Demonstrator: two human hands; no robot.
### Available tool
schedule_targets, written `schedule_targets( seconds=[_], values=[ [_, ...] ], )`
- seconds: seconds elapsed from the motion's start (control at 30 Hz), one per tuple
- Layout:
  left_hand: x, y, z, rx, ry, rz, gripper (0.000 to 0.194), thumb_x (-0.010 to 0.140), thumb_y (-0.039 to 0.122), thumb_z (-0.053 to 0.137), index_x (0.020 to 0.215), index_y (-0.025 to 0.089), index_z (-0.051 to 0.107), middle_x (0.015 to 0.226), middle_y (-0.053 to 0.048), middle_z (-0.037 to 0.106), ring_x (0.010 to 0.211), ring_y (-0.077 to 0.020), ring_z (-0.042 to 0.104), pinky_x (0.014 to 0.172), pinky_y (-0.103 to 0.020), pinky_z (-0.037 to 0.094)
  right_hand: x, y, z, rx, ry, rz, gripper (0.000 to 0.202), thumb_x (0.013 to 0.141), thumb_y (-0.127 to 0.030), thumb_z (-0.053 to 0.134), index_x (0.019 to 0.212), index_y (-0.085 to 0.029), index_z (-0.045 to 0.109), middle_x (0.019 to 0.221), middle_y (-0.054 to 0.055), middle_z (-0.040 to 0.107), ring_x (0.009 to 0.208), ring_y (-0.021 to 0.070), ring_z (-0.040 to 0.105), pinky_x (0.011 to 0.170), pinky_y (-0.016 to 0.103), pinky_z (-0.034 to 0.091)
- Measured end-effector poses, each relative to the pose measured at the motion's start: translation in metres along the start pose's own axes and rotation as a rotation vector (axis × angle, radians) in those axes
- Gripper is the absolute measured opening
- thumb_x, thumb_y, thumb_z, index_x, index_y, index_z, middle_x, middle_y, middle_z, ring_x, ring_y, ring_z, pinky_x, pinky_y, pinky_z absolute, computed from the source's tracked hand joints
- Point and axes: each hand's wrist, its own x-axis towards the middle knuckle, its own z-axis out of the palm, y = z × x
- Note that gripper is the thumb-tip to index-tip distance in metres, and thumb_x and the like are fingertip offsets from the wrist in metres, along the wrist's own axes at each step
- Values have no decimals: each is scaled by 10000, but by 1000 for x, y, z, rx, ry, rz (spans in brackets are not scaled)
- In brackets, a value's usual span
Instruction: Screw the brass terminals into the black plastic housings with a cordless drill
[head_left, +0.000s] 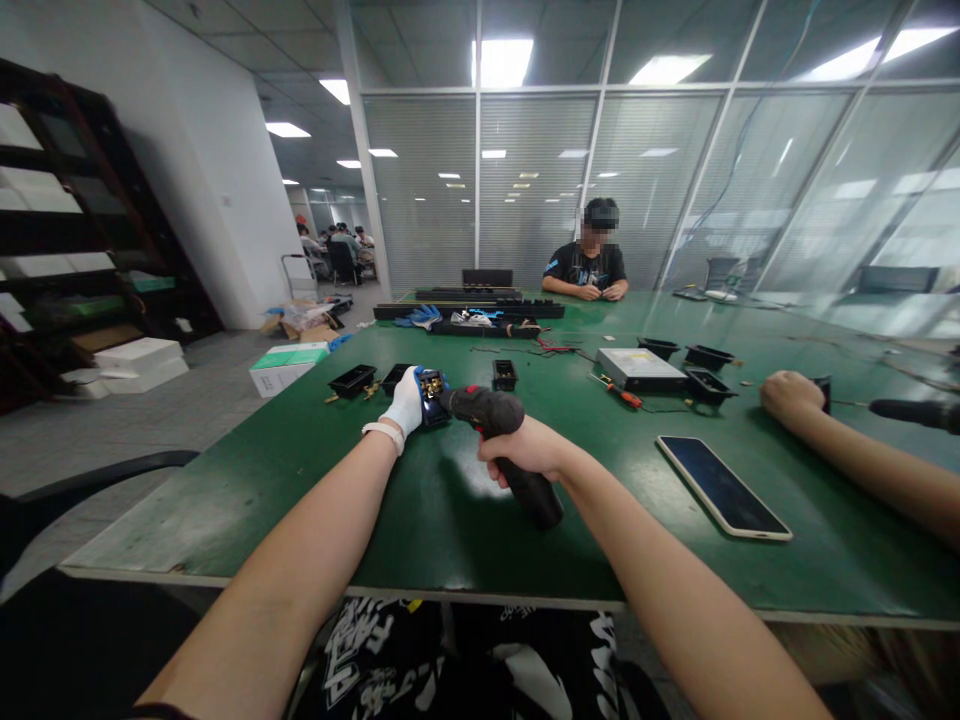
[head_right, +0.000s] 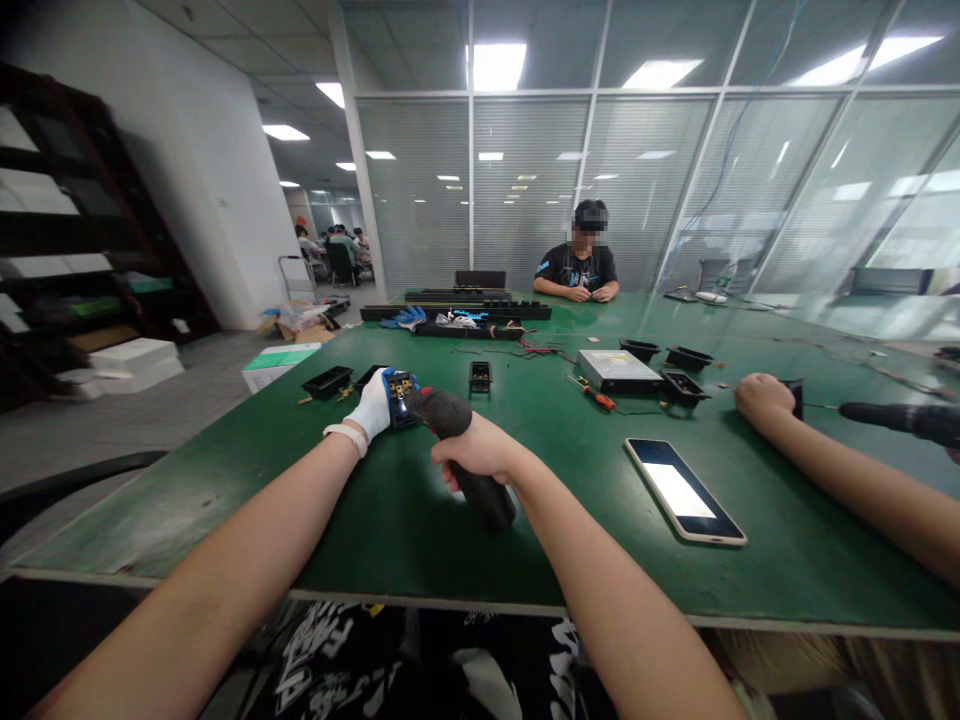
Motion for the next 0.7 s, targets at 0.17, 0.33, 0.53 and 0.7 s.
schedule_targets(
  seconds=[0.17,0.33,0.53,0.7],
  values=[
    [0,0,0,5,7,-13,203,934,327,647,1035,170,727,687,-74,737,641,-307,780,689,-427,687,-1,-1,0,-5,7,8,119,690,-115,713,647,-184,627,567,46,704,462,166,648,437,239,555],
    [1,0,-1,1,2,-13,180,955,324,625,1014,179,714,690,-75,735,652,-302,784,701,-421,687,-2,-3,1,-13,10,-4,120,700,-99,700,650,-181,628,571,50,709,459,177,657,435,256,565],
    [4,-1,-2,-1,-11,-16,172,939,322,639,996,177,710,696,-78,737,659,-304,785,715,-424,690,-1,-1,0,-8,-1,-13,120,699,-106,695,631,-179,629,570,46,706,463,178,660,437,259,569],
    [11,-2,-5,15,-30,-17,182,976,313,591,948,173,703,685,-89,731,622,-282,766,680,-403,682,-1,0,-1,-7,-15,-18,113,703,-114,700,633,-176,637,570,45,703,463,177,660,441,254,558]
  ],
)
